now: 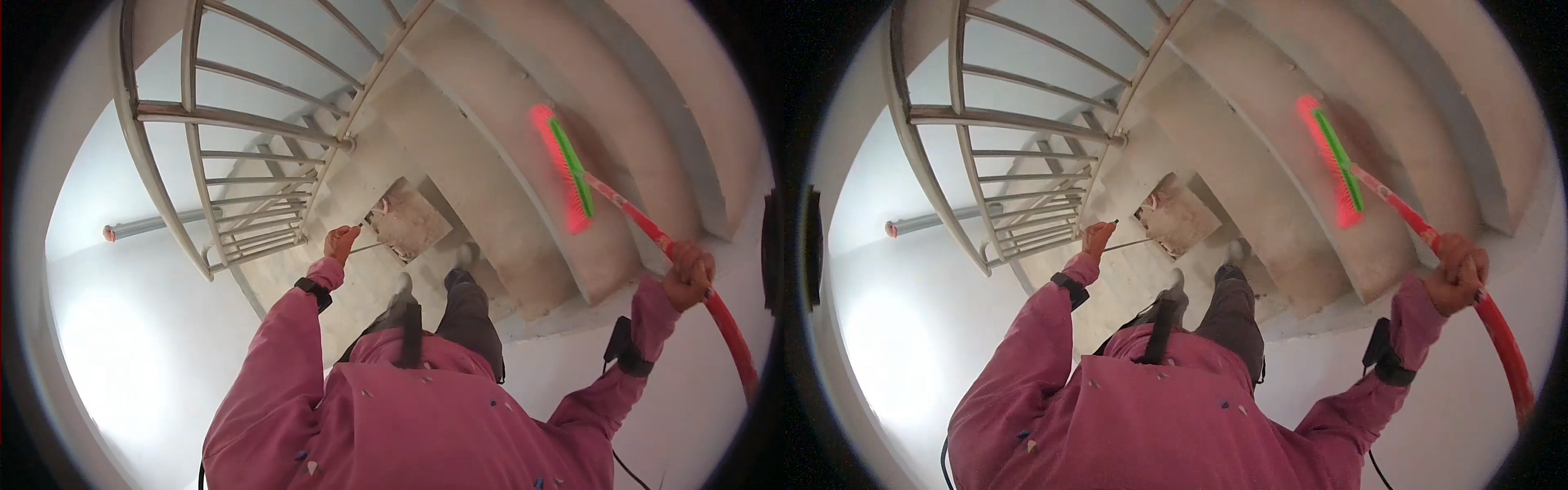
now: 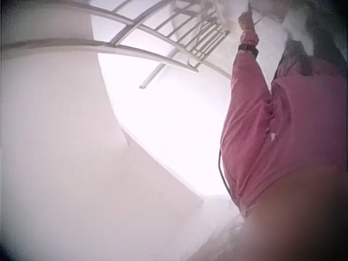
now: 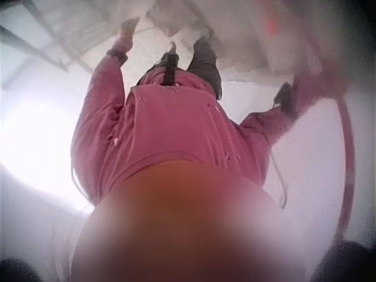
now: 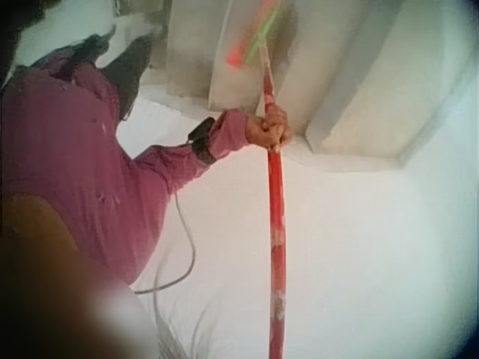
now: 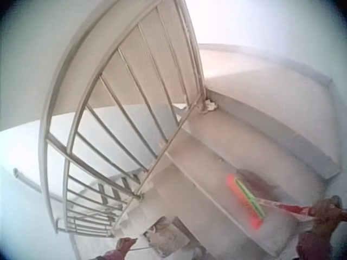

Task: Sweeping dust and debris on a staircase using a broom.

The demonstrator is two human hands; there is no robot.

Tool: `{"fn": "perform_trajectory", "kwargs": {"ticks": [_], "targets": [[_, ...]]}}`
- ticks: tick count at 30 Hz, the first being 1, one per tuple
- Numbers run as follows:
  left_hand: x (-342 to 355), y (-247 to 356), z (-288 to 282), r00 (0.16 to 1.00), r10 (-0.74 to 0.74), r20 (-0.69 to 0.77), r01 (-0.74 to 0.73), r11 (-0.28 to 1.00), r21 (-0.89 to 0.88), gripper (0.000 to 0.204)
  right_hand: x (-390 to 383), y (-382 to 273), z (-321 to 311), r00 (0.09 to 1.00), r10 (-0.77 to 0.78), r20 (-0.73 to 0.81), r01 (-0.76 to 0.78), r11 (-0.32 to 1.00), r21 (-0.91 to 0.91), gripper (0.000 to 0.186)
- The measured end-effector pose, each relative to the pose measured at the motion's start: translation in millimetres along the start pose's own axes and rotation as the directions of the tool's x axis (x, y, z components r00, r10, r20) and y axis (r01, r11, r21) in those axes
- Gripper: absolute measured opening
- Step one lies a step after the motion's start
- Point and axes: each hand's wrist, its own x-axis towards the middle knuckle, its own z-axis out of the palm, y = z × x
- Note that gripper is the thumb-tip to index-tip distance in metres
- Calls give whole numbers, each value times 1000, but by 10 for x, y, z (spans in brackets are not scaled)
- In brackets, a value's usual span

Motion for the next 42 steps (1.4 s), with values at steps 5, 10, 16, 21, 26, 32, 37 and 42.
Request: {"fn": "perform_trajectory", "kwargs": {"ticks": [5, 10, 16, 21, 26, 32, 37, 42], "targets": [[8, -251, 75, 987, -96, 130, 84, 992, 98, 36, -137, -49, 30, 992, 52, 119, -69, 987, 145, 24], [122, -580, 177, 979, 27, 201, -32, 999, 25, 33, -372, -167, 283, 993, 11, 121, -4, 998, -57, 23], [255, -439, 422, 935, 83, 344, -143, 978, 152, 37, -600, -50, 533, 987, -107, 119, 130, 970, -206, 25], [397, -489, 553, 817, 390, 425, -427, 904, -10, 30, -975, 49, 932, 952, -299, -60, 167, 677, -717, 22], [341, -459, 321, 653, 427, 625, -441, 886, -144, 39, -1261, -75, 735, 993, -79, 86, 111, 871, -479, 22], [394, -1347, -149, 751, 612, 247, -550, 787, -280, 42, -1518, -245, 1484, 981, -172, 91, 179, 610, -772, 20], [430, -2269, -656, 698, 578, 422, -424, 809, -408, 29, -1532, -226, 1750, 975, -167, 143, 209, 500, -841, 19], [114, -2471, -766, 681, 401, 612, -194, 905, -378, 31, -1390, -301, 1667, 966, -142, 218, 257, 403, -878, 17]]}}
